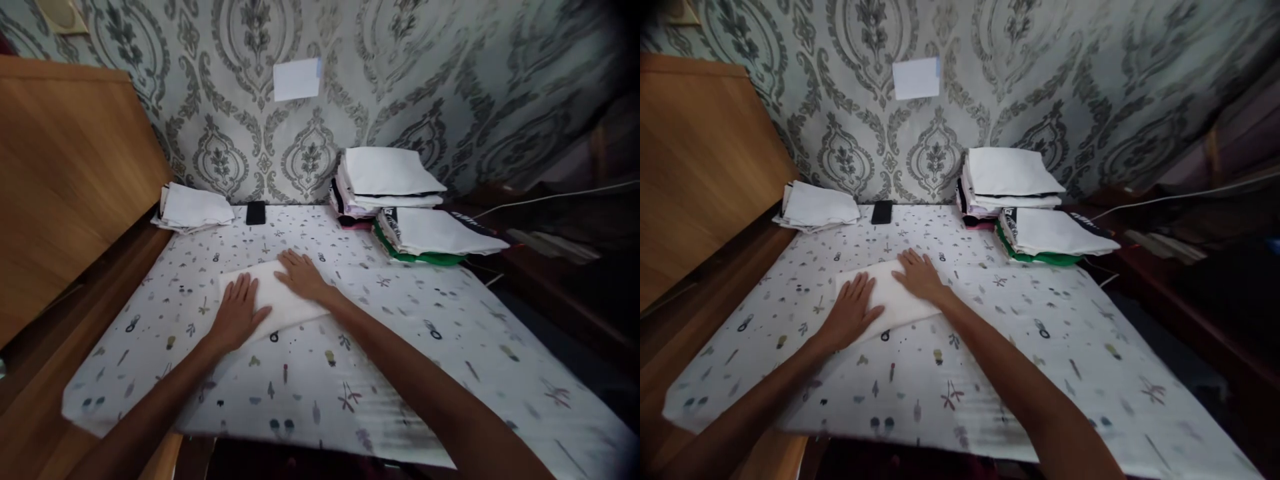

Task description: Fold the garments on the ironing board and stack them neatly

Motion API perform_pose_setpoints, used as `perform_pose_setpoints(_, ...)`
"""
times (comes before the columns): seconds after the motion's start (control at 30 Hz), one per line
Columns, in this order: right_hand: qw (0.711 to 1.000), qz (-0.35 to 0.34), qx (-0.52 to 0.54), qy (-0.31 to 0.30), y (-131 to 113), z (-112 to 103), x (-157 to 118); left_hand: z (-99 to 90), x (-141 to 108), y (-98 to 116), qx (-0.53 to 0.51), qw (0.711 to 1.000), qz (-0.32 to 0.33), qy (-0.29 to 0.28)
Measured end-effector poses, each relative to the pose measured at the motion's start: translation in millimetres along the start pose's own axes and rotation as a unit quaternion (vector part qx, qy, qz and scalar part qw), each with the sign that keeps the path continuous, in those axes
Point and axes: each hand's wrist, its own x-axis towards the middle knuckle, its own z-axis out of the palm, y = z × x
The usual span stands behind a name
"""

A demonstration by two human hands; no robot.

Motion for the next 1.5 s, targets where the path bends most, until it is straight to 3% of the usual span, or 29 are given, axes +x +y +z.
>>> perform_pose_setpoints(0.1, 1.000, 0.016, 0.007, -0.001, 11.3, 1.6, -0.7, 3.0, -4.6, -1.6, 0.021, 1.000, -0.004, 0.001)
perform_pose_setpoints(0.27, 0.999, 0.026, 0.037, -0.012, 23.4, -3.7, -6.3, -13.4, -19.6, -12.5, 0.018, 0.999, -0.009, -0.043)
perform_pose_setpoints(0.43, 0.993, 0.008, 0.117, -0.018, 46.1, -29.9, -46.2, -25.6, -62.1, -43.4, -0.008, 0.993, 0.091, -0.076)
perform_pose_setpoints(0.53, 0.987, -0.039, 0.142, -0.056, 49.8, -52.3, -84.8, -12.9, -79.3, -58.9, 0.030, 0.993, 0.117, 0.003)
perform_pose_setpoints(0.67, 0.983, -0.071, 0.109, -0.129, 35.2, -63.0, -118.1, 1.6, -71.8, -66.0, 0.099, 0.970, 0.189, 0.118)
perform_pose_setpoints(0.73, 0.985, -0.087, 0.093, -0.115, 26.4, -57.9, -122.1, -1.1, -64.5, -66.4, 0.121, 0.951, 0.238, 0.155)
perform_pose_setpoints(0.83, 0.992, -0.096, 0.078, -0.022, 21.7, -41.5, -118.3, -7.6, -57.2, -71.8, 0.120, 0.939, 0.278, 0.162)
perform_pose_setpoints(1.07, 0.969, -0.107, 0.129, 0.184, 55.5, 4.0, -90.1, -15.8, -36.9, -87.5, 0.055, 0.974, 0.188, 0.114)
perform_pose_setpoints(1.2, 0.945, -0.119, 0.221, 0.209, 67.2, 13.4, -66.9, -29.8, -17.9, -78.1, -0.011, 0.992, 0.110, 0.061)
perform_pose_setpoints(1.37, 0.904, -0.068, 0.381, 0.185, 56.0, -15.6, -54.4, -52.7, 2.6, -62.5, -0.156, 0.984, 0.041, 0.071)
perform_pose_setpoints(1.43, 0.865, -0.027, 0.468, 0.178, 48.8, -39.1, -52.6, -66.5, 13.9, -52.9, -0.242, 0.966, -0.005, 0.093)
perform_pose_setpoints(1.5, 0.809, 0.011, 0.554, 0.197, 43.2, -62.9, -53.1, -80.7, 27.1, -37.9, -0.343, 0.931, -0.075, 0.095)
